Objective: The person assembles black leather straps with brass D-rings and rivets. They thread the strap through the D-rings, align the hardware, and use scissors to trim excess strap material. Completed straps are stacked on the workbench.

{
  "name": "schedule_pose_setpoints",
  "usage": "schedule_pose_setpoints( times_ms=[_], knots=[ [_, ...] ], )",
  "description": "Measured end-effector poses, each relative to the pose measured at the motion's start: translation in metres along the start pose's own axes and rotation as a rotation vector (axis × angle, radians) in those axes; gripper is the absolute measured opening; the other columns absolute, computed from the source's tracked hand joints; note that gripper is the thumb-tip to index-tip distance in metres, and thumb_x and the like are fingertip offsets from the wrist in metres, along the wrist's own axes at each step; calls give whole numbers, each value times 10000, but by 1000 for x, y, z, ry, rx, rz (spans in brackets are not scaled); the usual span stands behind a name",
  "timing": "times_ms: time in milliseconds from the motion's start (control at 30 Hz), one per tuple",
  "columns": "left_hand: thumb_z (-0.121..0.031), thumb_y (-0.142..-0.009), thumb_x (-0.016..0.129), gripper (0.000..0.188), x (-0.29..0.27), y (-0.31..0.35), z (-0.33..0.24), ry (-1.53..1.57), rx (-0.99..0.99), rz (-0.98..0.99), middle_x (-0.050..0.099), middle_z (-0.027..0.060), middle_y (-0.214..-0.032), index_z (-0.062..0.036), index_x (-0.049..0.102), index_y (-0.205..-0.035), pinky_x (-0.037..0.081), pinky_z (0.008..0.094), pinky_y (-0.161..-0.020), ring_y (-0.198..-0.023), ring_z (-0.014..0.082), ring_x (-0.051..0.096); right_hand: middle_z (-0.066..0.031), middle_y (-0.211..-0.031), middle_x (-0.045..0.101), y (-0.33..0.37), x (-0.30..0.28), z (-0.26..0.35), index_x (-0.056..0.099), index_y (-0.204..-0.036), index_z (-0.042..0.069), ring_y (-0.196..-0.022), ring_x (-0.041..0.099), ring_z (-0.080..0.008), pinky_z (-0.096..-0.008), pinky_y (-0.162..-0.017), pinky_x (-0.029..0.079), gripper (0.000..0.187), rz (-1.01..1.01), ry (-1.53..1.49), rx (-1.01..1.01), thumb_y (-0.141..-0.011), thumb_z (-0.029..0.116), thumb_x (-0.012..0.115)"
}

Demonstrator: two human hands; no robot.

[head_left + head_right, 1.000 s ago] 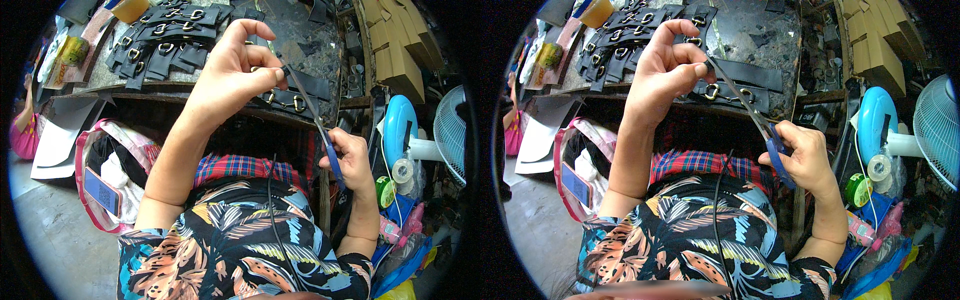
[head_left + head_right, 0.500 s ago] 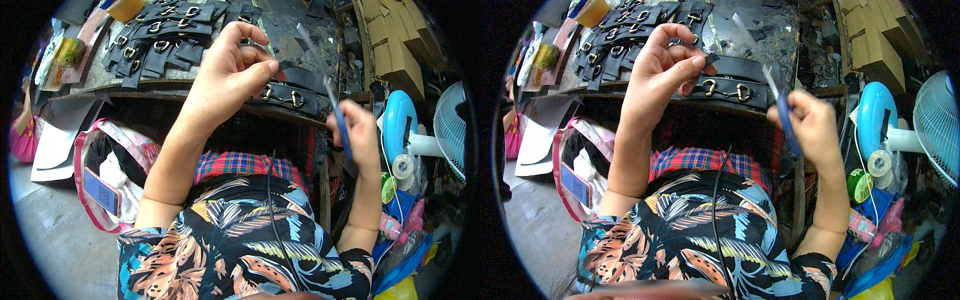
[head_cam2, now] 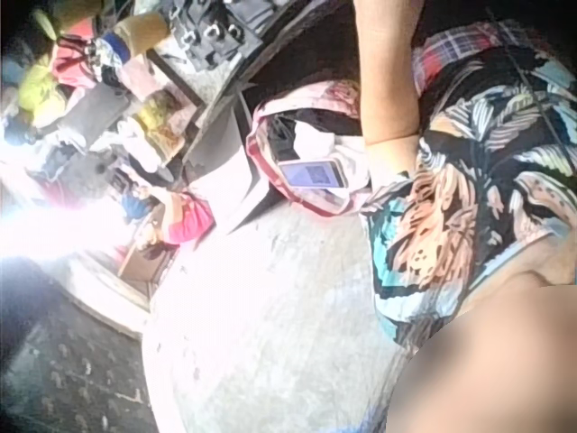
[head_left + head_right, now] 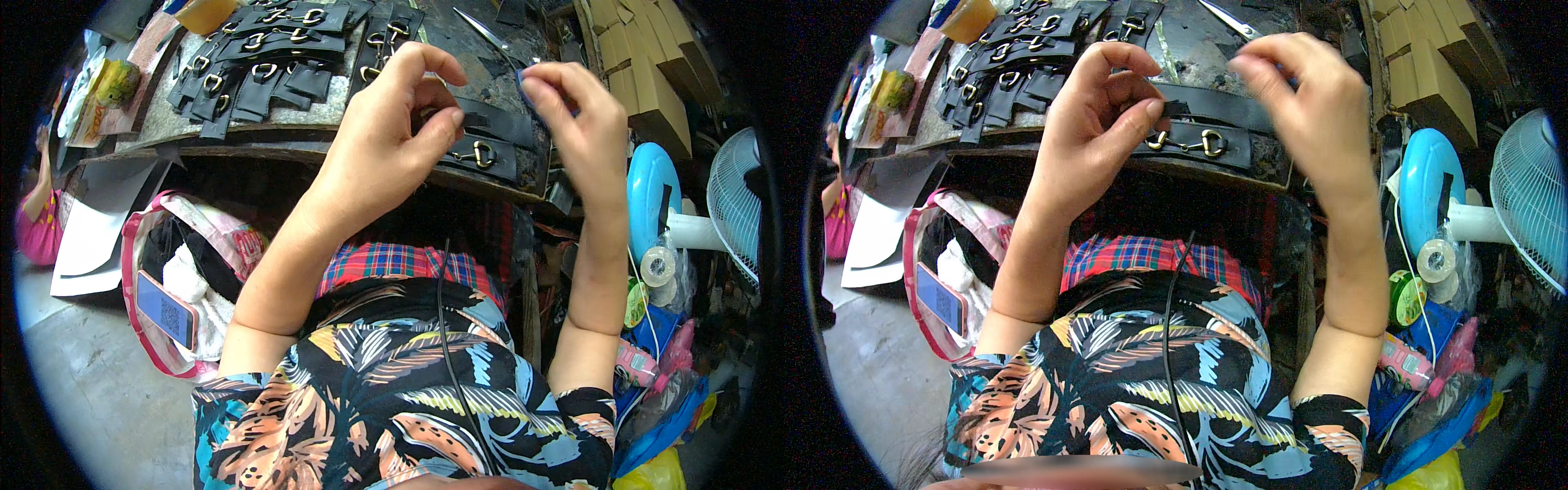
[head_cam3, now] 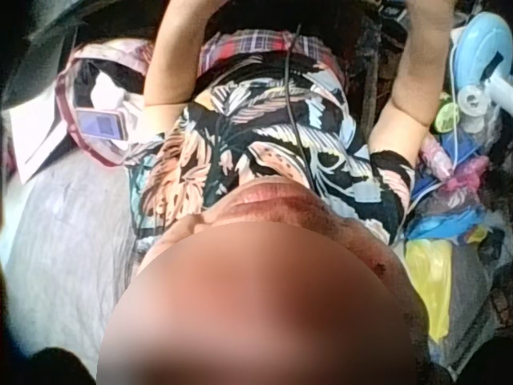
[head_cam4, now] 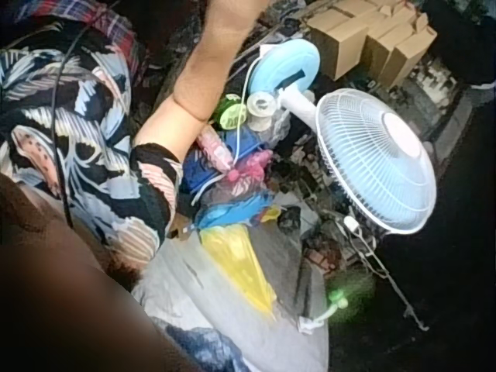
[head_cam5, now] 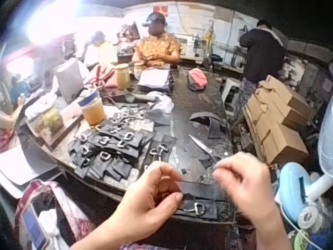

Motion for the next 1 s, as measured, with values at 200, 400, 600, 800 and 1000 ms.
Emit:
schedule_pose_setpoints(
  times_ms=[200, 400, 600, 800, 1000],
  knots=[
    [-30, -992, 668, 333, 10, 6, -4, -43, -82, 15, 684, 25, -1001, -8, 568, -1308, 520, 194, -732, -863, 66, 647, -79, -837, 697, 32, 15, 38, 717, -929, 0, -725, 671, -146, -273, -671, 536, 136, -67, -341, 12, -834, 5, 814],
    [-76, -999, 688, 144, 13, 5, -4, 16, -125, 30, 708, 1, -906, 2, 720, -1116, 503, 185, -641, -746, 27, 623, -91, -827, 696, 34, 11, 38, 717, -914, 0, -732, 679, -158, -290, -675, 547, 123, -155, -273, -64, -833, -21, 807],
    [-74, -918, 728, 95, 10, 2, -17, -281, 132, -78, 715, 128, -807, 13, 734, -956, 526, 311, -624, -685, 204, 680, -110, -830, 681, 35, 17, 54, 686, -925, 3, -719, 678, -277, -335, -661, 554, 152, -240, -54, -449, -826, -10, 800],
    [-47, -907, 709, 72, 12, -1, -27, -357, 383, 9, 688, 159, -861, 10, 697, -950, 539, 355, -676, -765, 320, 687, -52, -857, 680, 37, 25, 25, 671, -1011, -4, -790, 658, -148, -289, -701, 533, 137, -15, -448, 103, -945, 88, 749],
    [-54, -910, 715, 81, 11, 0, -20, -316, 300, -12, 685, 168, -875, 11, 680, -944, 539, 357, -681, -783, 311, 698, 12, -868, 667, 38, 40, 14, 684, -1031, 5, -824, 626, -69, -212, -764, 508, 154, 59, -815, 313, -1003, 154, 713]
  ],
)
Point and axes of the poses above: each hand's wrist, its own y-axis away from the middle knuckle, its own x-axis out of the palm, z = x × y, the point moved 6 cm from there along -y, towards the middle knuckle
